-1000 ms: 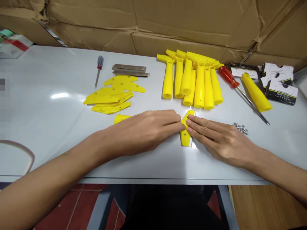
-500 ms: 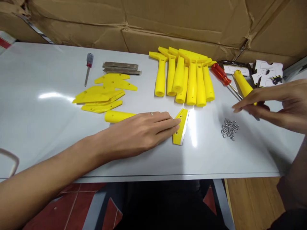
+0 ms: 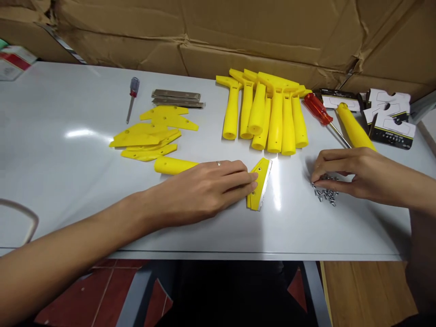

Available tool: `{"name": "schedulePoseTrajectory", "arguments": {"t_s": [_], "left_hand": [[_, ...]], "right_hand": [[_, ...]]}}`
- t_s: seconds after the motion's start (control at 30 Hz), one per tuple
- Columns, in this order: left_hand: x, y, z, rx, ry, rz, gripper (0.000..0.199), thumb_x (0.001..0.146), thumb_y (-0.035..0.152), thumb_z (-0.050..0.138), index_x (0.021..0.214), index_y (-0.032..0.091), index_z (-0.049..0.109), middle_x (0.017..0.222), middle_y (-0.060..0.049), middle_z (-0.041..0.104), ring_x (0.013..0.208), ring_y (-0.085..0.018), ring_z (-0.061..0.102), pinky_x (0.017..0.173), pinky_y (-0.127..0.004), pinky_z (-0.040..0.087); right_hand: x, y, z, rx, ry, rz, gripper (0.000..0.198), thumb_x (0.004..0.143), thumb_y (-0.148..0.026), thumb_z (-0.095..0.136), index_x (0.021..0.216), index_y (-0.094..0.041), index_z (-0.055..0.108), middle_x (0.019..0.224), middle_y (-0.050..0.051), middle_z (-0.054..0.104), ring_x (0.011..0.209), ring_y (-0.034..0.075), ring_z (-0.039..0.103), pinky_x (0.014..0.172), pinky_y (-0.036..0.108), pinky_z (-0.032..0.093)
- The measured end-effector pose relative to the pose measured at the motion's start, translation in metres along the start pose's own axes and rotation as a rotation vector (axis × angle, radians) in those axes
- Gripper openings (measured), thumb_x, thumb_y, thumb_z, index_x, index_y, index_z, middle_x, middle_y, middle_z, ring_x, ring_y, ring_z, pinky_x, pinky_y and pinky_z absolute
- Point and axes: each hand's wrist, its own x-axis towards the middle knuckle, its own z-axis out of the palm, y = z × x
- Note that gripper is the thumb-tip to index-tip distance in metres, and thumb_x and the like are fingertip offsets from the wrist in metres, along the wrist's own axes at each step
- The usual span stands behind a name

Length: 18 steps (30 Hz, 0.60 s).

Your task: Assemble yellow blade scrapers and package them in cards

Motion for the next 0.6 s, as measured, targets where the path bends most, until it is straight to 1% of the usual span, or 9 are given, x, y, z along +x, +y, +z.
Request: {"name": "schedulePoseTrajectory", "arguments": {"t_s": [0.13, 0.2, 0.27, 0.33, 0.4, 0.43, 0.53, 0.6], "left_hand": [[-0.002, -0.001, 0.002, -0.034, 0.005, -0.040, 0.040, 0.111, 0.015, 0.034, 0.134, 0.017, 0.066, 0.126, -0.015, 0.073, 0.124, -0.026, 0.068, 0.104, -0.042, 0.061], [-0.006, -0.002, 0.006, -0.056, 0.041, -0.062, 0.041, 0.112, 0.018, 0.033, 0.141, 0.019, 0.062, 0.128, -0.014, 0.073, 0.126, -0.025, 0.067, 0.106, -0.041, 0.060], [-0.011, -0.003, 0.011, -0.063, 0.089, -0.064, 0.043, 0.112, 0.018, 0.033, 0.148, 0.020, 0.057, 0.132, -0.014, 0.071, 0.127, -0.025, 0.067, 0.107, -0.041, 0.060], [-0.014, -0.004, 0.014, -0.042, 0.120, -0.040, 0.045, 0.112, 0.016, 0.035, 0.153, 0.018, 0.052, 0.137, -0.016, 0.069, 0.129, -0.026, 0.066, 0.107, -0.041, 0.060], [-0.015, -0.004, 0.015, -0.026, 0.131, -0.017, 0.045, 0.110, 0.013, 0.038, 0.153, 0.015, 0.051, 0.139, -0.018, 0.068, 0.131, -0.029, 0.065, 0.107, -0.042, 0.060], [-0.015, -0.004, 0.014, -0.030, 0.135, -0.009, 0.044, 0.110, 0.013, 0.039, 0.152, 0.014, 0.051, 0.138, -0.019, 0.068, 0.132, -0.029, 0.064, 0.106, -0.043, 0.060], [-0.012, -0.003, 0.013, -0.030, 0.131, 0.010, 0.042, 0.110, 0.012, 0.036, 0.146, 0.012, 0.056, 0.127, -0.018, 0.072, 0.130, -0.030, 0.063, 0.103, -0.045, 0.061], [-0.012, -0.003, 0.013, -0.013, 0.108, 0.005, 0.043, 0.111, 0.013, 0.031, 0.144, 0.014, 0.059, 0.126, -0.016, 0.073, 0.130, -0.030, 0.063, 0.103, -0.045, 0.060]], "right_hand": [[0.004, -0.002, 0.003, -0.038, 0.034, 0.013, 0.022, 0.103, -0.038, 0.060, 0.104, -0.022, 0.075, 0.108, 0.002, 0.073, 0.084, 0.008, 0.069, 0.075, 0.023, 0.056], [0.004, -0.004, 0.003, -0.050, 0.061, 0.021, 0.022, 0.103, -0.039, 0.060, 0.105, -0.023, 0.075, 0.109, 0.000, 0.073, 0.086, 0.008, 0.070, 0.077, 0.023, 0.056], [0.004, -0.008, 0.001, -0.057, 0.115, 0.020, 0.019, 0.102, -0.038, 0.062, 0.104, -0.024, 0.075, 0.106, -0.001, 0.074, 0.084, 0.007, 0.070, 0.077, 0.023, 0.056], [0.005, -0.013, -0.001, -0.058, 0.190, 0.008, 0.014, 0.099, -0.034, 0.066, 0.101, -0.023, 0.074, 0.096, -0.002, 0.074, 0.076, 0.005, 0.067, 0.071, 0.021, 0.053], [0.007, -0.018, -0.002, -0.051, 0.242, -0.006, 0.009, 0.096, -0.030, 0.070, 0.100, -0.022, 0.073, 0.089, -0.004, 0.072, 0.069, 0.003, 0.062, 0.064, 0.019, 0.049], [0.008, -0.020, -0.002, -0.048, 0.266, -0.016, 0.008, 0.095, -0.028, 0.071, 0.101, -0.022, 0.072, 0.089, -0.004, 0.072, 0.070, 0.003, 0.061, 0.064, 0.018, 0.048], [0.013, -0.025, 0.003, -0.066, 0.319, -0.053, 0.016, 0.096, -0.020, 0.068, 0.111, -0.022, 0.073, 0.100, 0.000, 0.071, 0.084, 0.006, 0.066, 0.075, 0.020, 0.054], [0.015, -0.025, 0.010, -0.089, 0.334, -0.058, 0.020, 0.097, -0.018, 0.065, 0.114, -0.024, 0.074, 0.107, 0.003, 0.069, 0.095, 0.009, 0.069, 0.083, 0.023, 0.056]]}}
